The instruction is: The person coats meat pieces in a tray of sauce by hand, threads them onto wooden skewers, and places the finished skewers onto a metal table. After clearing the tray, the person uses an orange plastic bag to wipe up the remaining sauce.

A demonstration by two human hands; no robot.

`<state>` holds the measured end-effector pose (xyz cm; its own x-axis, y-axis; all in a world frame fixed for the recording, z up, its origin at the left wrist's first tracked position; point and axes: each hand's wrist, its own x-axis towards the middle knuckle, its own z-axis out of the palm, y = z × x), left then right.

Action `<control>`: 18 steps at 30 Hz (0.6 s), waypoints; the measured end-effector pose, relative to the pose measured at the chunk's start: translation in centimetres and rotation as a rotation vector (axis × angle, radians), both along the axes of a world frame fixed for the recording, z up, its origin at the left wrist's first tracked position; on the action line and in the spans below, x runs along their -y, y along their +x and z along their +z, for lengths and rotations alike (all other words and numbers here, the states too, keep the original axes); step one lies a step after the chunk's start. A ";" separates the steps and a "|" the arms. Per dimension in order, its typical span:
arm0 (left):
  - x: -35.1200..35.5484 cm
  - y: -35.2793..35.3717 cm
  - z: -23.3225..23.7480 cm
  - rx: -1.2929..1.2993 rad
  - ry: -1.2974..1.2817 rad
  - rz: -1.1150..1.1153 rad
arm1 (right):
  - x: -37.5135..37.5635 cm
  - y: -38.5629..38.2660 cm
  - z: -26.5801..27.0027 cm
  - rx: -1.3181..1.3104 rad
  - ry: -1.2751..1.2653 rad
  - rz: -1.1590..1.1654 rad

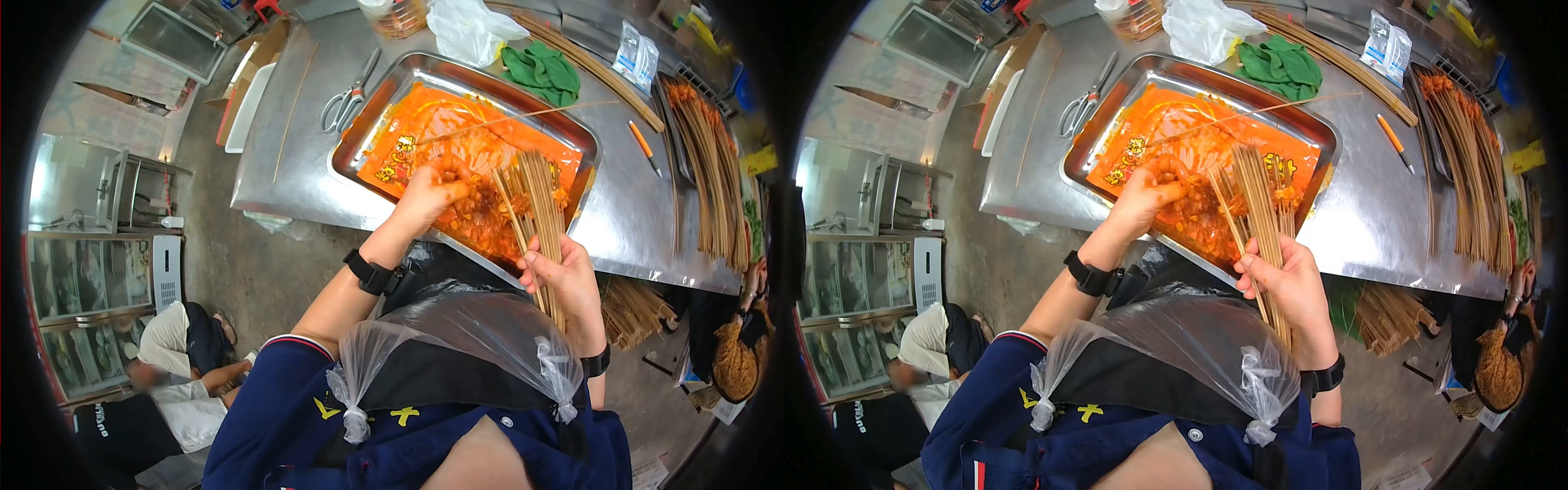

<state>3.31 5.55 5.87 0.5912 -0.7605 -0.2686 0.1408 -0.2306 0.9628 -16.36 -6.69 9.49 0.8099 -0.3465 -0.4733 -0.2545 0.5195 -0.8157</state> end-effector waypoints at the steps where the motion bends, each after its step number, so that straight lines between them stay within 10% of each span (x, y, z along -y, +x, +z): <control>1: 0.2 -0.3 0.3 -0.134 -0.130 0.069 | -0.1 0.0 0.0 0.009 0.009 0.013; 8: 0.5 -0.9 1.3 -0.472 -0.407 0.172 | -0.5 0.3 0.6 -0.031 0.011 0.043; 18: 0.6 -1.1 0.3 -0.297 -0.480 0.174 | -0.6 0.3 0.4 -0.007 0.006 0.051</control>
<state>2.21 5.00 6.15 0.6707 -0.7361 -0.0913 0.4167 0.2721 0.8674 -16.09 -6.07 9.93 0.8228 -0.3022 -0.4813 -0.2868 0.5104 -0.8107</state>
